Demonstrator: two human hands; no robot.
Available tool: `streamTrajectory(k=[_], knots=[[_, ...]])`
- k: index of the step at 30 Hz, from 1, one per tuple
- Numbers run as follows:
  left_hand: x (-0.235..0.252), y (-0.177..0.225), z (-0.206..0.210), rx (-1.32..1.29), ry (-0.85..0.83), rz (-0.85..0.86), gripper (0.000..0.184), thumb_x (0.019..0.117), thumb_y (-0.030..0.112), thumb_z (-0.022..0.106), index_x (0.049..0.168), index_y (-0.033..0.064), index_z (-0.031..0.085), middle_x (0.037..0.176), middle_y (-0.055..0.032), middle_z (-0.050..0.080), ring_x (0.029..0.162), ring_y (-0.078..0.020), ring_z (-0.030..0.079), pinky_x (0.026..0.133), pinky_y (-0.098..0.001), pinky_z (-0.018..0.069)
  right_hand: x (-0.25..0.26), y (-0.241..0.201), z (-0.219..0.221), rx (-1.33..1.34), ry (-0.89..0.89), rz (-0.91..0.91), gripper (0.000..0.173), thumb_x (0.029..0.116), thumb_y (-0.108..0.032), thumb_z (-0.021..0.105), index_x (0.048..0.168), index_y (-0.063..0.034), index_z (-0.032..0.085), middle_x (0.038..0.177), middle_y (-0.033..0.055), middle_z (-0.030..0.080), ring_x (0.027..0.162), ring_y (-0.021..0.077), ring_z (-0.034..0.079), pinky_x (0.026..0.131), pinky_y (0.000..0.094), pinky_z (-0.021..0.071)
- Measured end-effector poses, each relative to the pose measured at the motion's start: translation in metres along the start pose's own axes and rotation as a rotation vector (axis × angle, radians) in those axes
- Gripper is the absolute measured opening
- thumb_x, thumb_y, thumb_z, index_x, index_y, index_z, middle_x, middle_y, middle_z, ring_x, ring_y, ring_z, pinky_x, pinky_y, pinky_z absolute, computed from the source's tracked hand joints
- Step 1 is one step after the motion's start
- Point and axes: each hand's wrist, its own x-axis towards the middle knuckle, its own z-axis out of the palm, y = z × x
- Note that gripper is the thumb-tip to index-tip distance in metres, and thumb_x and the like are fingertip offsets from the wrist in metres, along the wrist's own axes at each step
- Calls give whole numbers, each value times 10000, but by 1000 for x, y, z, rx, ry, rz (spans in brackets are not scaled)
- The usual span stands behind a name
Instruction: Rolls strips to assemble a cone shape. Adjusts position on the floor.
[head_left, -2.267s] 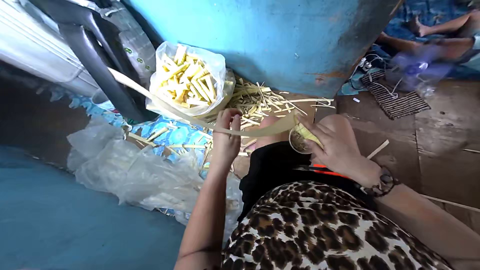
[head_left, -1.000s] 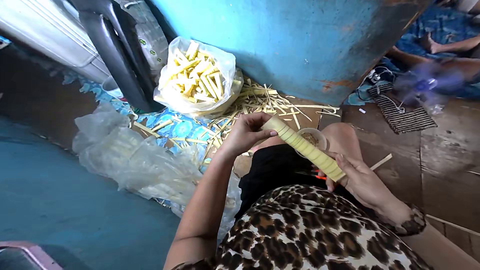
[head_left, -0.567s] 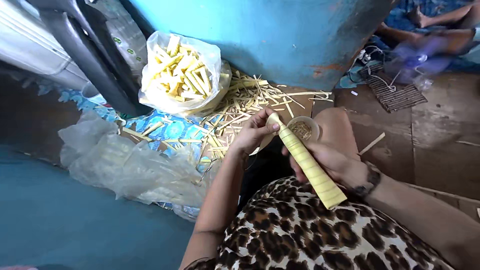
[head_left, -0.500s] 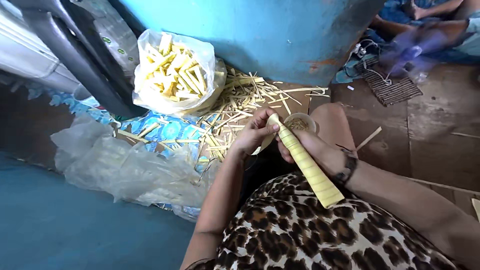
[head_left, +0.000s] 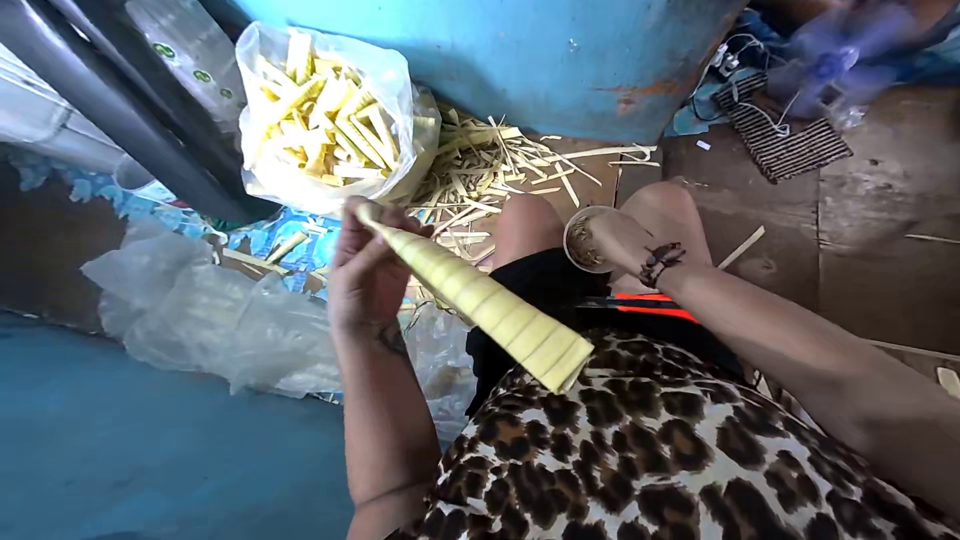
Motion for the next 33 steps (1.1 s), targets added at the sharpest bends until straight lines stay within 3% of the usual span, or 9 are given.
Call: streamTrajectory(k=[7, 10, 13, 15, 17, 23, 26, 29, 33], knots=[[-9, 22, 24, -124, -63, 35, 197, 970, 228, 656, 1126, 347, 637, 1010, 127, 699, 967, -58, 678, 912, -305, 574, 14, 0, 32, -66, -17, 37, 117, 939, 8, 623, 1007, 60, 703, 1085, 278, 685, 1054, 470, 665, 843, 647, 536], [-14, 1, 46, -234, -169, -60, 175, 949, 218, 684, 1093, 314, 656, 978, 95, 692, 922, -69, 680, 865, -301, 589, 13, 6, 16, 54, 21, -42, 210, 925, -30, 671, 1121, 39, 705, 1121, 272, 686, 1106, 462, 649, 931, 660, 506], [-14, -22, 67, -313, -268, -149, 185, 918, 197, 721, 1060, 298, 660, 936, 78, 678, 877, -79, 674, 829, -308, 594, 0, 17, 3, 283, 139, -146, 218, 849, 37, 717, 1066, 39, 696, 929, 247, 686, 887, 430, 674, 806, 644, 534], [-12, -32, 77, -324, -321, -214, 164, 918, 192, 729, 1034, 281, 654, 929, 57, 673, 872, -94, 672, 828, -318, 591, -16, 19, -11, 347, 137, -160, 258, 917, 13, 653, 1170, -4, 706, 953, 207, 700, 863, 366, 683, 828, 585, 543], [-11, -38, 86, -299, -351, -280, 157, 902, 179, 735, 1008, 264, 656, 903, 38, 667, 864, -111, 671, 827, -332, 585, -36, 16, -22, 393, 249, -219, 140, 957, -28, 659, 1064, -26, 749, 966, 169, 732, 855, 313, 710, 830, 538, 576], [-8, -42, 105, -264, -382, -353, 123, 918, 120, 723, 1027, 170, 696, 1041, -4, 722, 920, -95, 695, 835, -281, 586, -90, -6, -56, 753, 573, -384, 197, 869, -99, 762, 1059, -83, 713, 861, -4, 733, 736, 70, 700, 680, 268, 610], [-7, -42, 108, -240, -402, -343, 137, 910, 124, 726, 1034, 180, 709, 1096, 0, 728, 928, -79, 692, 831, -266, 582, -124, -24, -68, 1187, 569, -620, 183, 867, -38, 754, 1027, -101, 691, 850, -14, 744, 688, 83, 717, 635, 242, 635], [-6, -42, 110, -244, -434, -325, 157, 897, 124, 745, 1025, 197, 691, 1003, 25, 727, 924, -74, 692, 844, -273, 580, -144, -37, -74, 1436, 435, -831, 110, 897, -139, 784, 998, -154, 743, 969, -2, 743, 817, 122, 741, 725, 283, 654], [-6, -40, 114, -227, -474, -342, 180, 925, 97, 685, 1054, 214, 642, 974, 62, 704, 907, -45, 674, 831, -248, 570, -145, -42, -67, 1110, 609, -787, 46, 917, -183, 756, 956, -162, 745, 1056, -60, 687, 968, 43, 659, 789, 176, 584]])
